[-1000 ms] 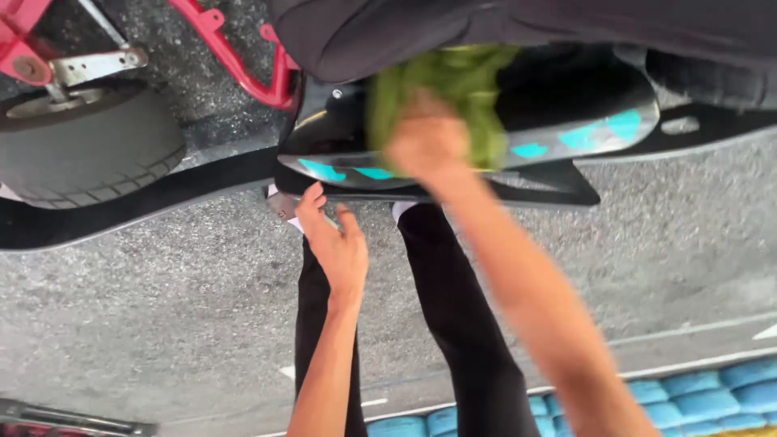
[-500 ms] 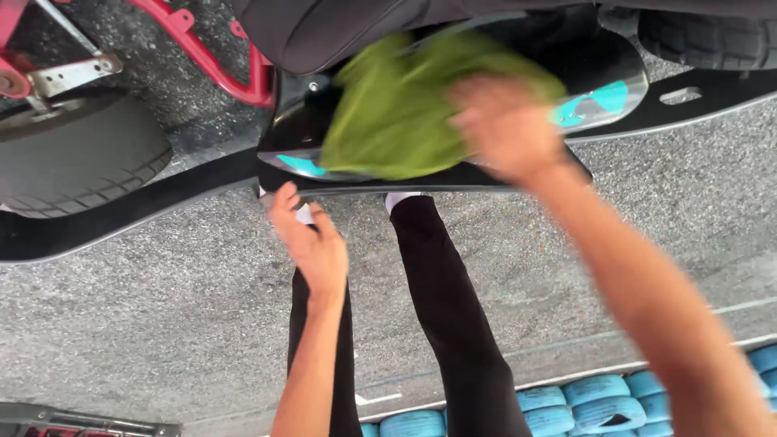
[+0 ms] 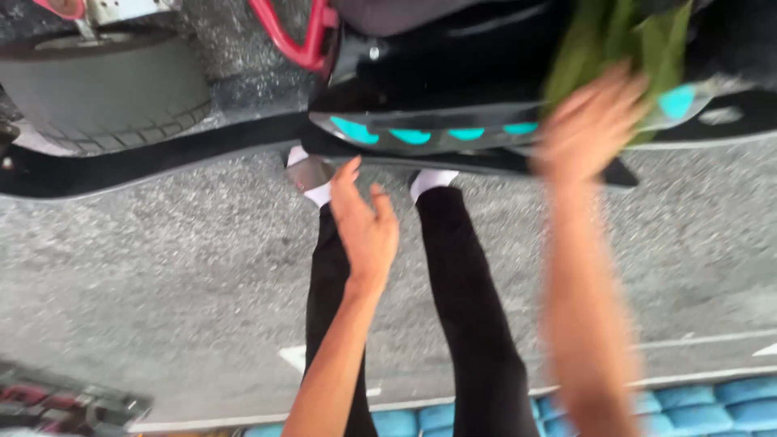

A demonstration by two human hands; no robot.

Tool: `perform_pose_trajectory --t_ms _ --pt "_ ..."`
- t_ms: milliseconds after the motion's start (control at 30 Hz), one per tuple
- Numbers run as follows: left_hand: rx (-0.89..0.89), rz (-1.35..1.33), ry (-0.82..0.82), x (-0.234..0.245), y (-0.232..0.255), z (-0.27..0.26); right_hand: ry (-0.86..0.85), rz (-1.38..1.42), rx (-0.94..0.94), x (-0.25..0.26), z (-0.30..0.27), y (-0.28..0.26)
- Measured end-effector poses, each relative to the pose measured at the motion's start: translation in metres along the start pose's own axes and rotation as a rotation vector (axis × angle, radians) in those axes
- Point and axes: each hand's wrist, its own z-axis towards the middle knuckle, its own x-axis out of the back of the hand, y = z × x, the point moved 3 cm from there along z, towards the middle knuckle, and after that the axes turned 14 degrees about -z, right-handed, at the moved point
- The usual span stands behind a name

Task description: Clean several go-karts by wiping down the steering wheels, bumpers, and side panels with a cloth.

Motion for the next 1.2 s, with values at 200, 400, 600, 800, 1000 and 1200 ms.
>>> perform_pose_trajectory --t_ms 200,400,600,800,1000,1200 --pt "0.034 0.058 0.063 0.049 -0.027 0.004 0.101 0.407 0.246 0.165 -0.059 -0.227" --pt "0.007 0.093 0.090 0.068 -0.039 0.019 0.027 0.461 0.834 0.170 -0.055 -0.242" --pt "0.004 0.088 0.068 0.031 -0.035 0.014 -0.246 0.163 0.744 0.134 -0.012 -0.049" --pt "0.042 0.039 -0.015 -0.014 -0.016 -0.001 -0.113 0.176 0.367 0.046 0.020 0.092" --pt "0.025 0.001 -0.059 -0.010 0.003 -0.006 -0.191 0.036 0.350 0.049 0.040 0.075" --pt "0.033 0.021 -0.054 0.029 -0.013 -0.004 -0.080 -0.336 0.682 0.082 0.018 -0.041"
